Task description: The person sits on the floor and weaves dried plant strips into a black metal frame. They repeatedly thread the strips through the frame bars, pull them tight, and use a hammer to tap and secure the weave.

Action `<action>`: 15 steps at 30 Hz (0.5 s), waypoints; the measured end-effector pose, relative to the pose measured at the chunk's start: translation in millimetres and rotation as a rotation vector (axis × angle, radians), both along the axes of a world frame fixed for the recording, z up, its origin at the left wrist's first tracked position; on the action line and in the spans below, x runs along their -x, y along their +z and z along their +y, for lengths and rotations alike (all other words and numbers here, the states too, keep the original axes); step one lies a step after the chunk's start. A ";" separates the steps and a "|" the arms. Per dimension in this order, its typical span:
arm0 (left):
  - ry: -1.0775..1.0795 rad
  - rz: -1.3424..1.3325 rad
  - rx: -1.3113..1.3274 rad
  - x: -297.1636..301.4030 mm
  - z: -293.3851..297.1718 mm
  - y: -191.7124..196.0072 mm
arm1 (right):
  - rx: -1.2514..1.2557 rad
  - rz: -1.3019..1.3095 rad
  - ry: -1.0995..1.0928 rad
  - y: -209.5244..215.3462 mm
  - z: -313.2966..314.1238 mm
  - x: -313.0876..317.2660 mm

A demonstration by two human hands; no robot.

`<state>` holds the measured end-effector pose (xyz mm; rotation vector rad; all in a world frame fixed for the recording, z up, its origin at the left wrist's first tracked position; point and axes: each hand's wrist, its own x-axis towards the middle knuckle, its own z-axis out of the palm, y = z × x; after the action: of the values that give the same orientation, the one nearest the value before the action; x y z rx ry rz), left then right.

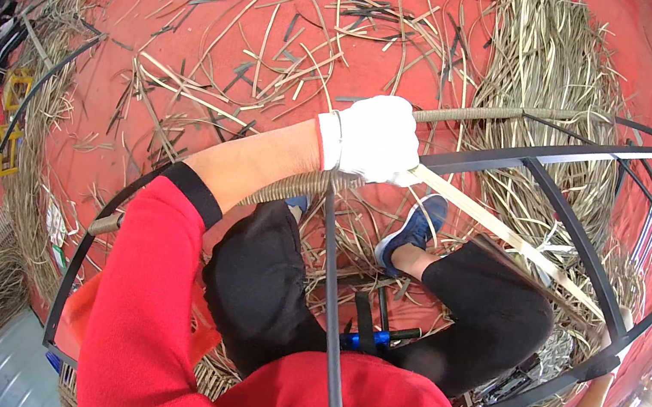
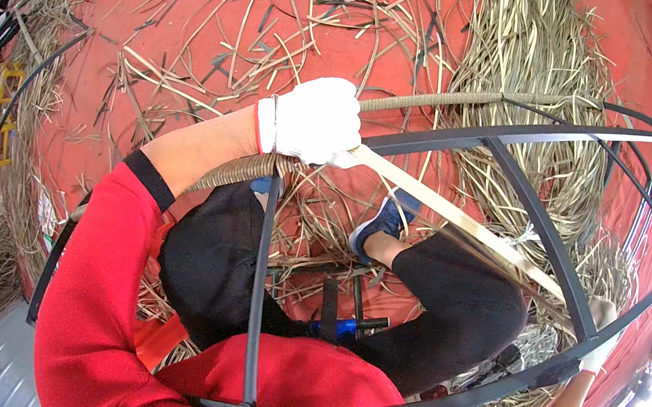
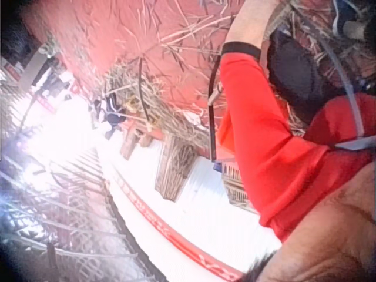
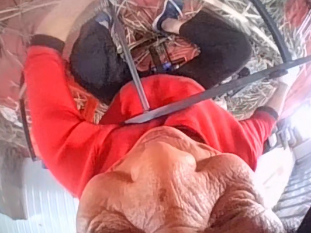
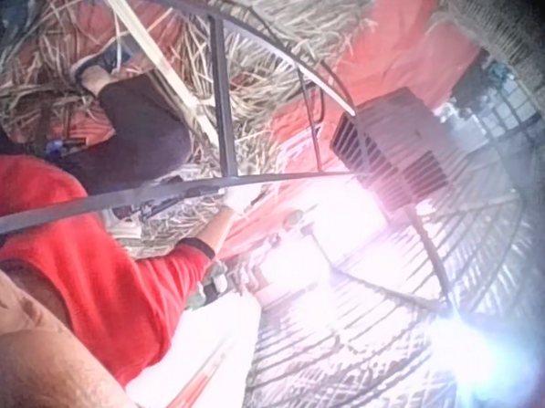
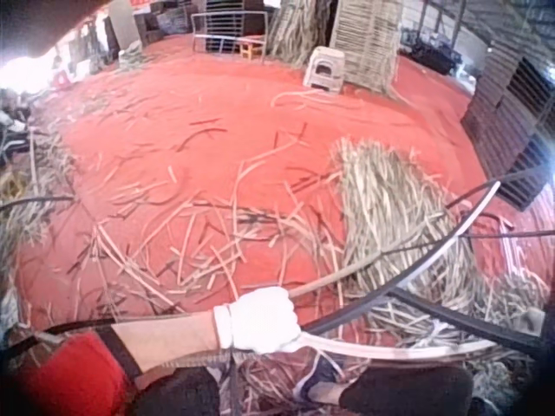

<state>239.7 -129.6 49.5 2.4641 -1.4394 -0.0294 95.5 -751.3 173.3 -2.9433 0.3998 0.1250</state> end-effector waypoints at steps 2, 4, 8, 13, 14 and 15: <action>-0.016 -0.026 0.018 3.0 -4.0 2.6 | -0.114 -0.095 -0.336 19.2 -42.1 16.5; -0.020 -0.036 0.021 7.4 -6.6 4.5 | 0.044 -0.097 -0.208 25.5 -77.6 25.2; -0.001 -0.018 0.024 7.4 -5.3 5.5 | -0.556 -0.330 -0.492 -8.5 -108.7 42.4; 0.016 0.014 -0.047 4.2 -3.9 3.3 | -1.062 -0.601 -0.610 30.0 -85.1 37.0; 0.008 0.010 -0.026 6.0 -4.5 2.9 | -0.995 -0.575 -0.530 72.5 -79.9 39.0; -0.005 -0.001 -0.004 5.4 -4.5 3.4 | -0.929 -0.556 -0.452 116.6 -74.8 41.0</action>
<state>234.4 -134.1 52.8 2.4641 -1.4467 -0.0315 54.6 -826.1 289.9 -1.8180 0.6676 -0.4339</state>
